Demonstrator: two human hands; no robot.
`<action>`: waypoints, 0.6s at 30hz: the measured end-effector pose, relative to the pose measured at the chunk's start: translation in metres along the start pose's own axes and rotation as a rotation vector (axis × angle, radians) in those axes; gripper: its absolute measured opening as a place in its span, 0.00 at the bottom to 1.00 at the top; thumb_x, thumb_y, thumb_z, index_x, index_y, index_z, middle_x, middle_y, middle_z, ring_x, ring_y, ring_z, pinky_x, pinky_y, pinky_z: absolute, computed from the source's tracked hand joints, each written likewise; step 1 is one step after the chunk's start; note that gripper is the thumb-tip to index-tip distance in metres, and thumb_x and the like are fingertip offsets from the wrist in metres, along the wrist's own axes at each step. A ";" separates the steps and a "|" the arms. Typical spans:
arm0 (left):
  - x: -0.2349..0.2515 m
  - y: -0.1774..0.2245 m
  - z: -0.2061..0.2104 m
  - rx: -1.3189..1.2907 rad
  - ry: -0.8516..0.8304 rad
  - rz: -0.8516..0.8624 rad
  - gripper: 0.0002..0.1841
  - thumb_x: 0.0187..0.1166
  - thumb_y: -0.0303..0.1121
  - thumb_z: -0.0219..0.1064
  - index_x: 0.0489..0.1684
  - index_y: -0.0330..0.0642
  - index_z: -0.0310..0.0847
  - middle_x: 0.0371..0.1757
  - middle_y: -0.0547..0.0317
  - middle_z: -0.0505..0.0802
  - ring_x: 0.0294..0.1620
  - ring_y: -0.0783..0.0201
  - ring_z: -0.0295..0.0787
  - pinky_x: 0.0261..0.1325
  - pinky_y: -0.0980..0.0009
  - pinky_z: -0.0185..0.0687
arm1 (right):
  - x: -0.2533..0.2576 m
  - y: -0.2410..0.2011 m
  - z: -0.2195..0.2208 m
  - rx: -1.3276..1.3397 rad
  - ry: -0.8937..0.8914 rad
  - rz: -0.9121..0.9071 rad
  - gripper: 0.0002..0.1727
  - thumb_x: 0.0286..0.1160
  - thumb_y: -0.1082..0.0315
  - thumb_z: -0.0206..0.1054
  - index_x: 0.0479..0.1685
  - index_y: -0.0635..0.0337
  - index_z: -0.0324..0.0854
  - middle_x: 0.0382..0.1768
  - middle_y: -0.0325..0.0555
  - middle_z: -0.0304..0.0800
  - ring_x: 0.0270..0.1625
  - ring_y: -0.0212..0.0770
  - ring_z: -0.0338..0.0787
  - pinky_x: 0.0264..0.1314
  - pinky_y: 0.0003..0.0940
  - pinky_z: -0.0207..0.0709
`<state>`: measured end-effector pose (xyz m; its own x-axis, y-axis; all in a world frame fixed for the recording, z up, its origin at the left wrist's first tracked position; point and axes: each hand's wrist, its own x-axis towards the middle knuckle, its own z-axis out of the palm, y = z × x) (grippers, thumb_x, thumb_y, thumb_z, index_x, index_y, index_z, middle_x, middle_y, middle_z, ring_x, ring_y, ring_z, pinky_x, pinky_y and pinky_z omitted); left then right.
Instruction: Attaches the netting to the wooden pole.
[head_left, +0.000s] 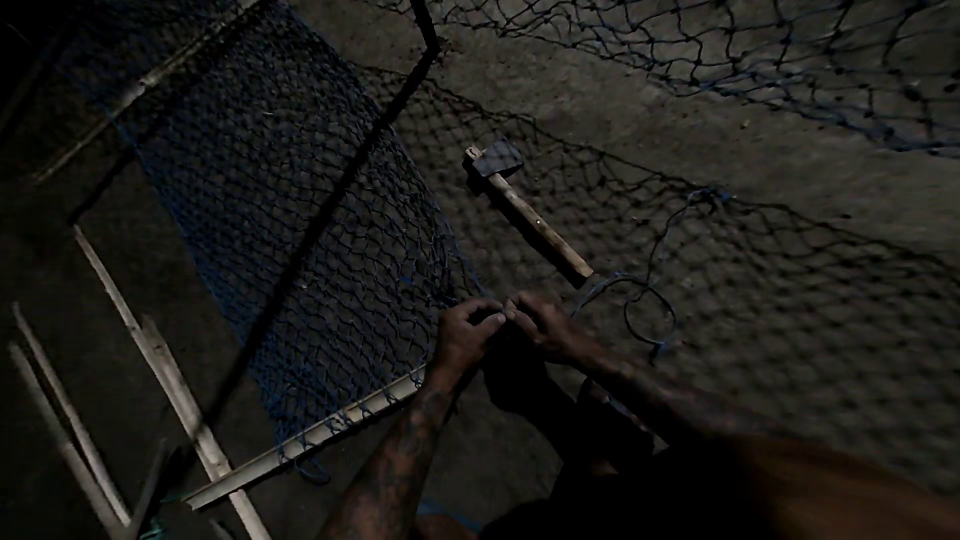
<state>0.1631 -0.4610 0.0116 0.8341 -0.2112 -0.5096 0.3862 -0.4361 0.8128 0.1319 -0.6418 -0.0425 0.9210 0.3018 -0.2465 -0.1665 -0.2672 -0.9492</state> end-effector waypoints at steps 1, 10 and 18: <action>0.000 -0.001 -0.001 0.016 -0.012 -0.005 0.08 0.76 0.28 0.73 0.48 0.39 0.91 0.44 0.60 0.95 0.41 0.72 0.92 0.50 0.72 0.89 | -0.001 0.003 0.002 0.024 0.007 -0.008 0.16 0.90 0.62 0.53 0.49 0.67 0.80 0.38 0.48 0.85 0.41 0.36 0.86 0.50 0.34 0.82; 0.004 -0.016 0.003 -0.098 0.026 0.020 0.11 0.76 0.24 0.71 0.53 0.32 0.87 0.43 0.54 0.94 0.38 0.69 0.91 0.46 0.72 0.89 | 0.000 0.003 -0.001 -0.084 0.011 0.013 0.16 0.90 0.64 0.54 0.54 0.71 0.81 0.50 0.58 0.85 0.52 0.47 0.87 0.62 0.42 0.81; 0.005 -0.009 0.004 -0.016 0.008 0.037 0.08 0.76 0.26 0.72 0.49 0.35 0.91 0.43 0.56 0.96 0.42 0.71 0.93 0.52 0.72 0.90 | 0.001 -0.005 -0.003 -0.143 0.032 0.014 0.17 0.89 0.64 0.56 0.55 0.72 0.83 0.50 0.60 0.87 0.54 0.51 0.88 0.64 0.45 0.81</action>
<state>0.1622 -0.4613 0.0012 0.8511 -0.2197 -0.4769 0.3612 -0.4143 0.8354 0.1352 -0.6432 -0.0374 0.9301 0.2679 -0.2513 -0.1301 -0.3995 -0.9075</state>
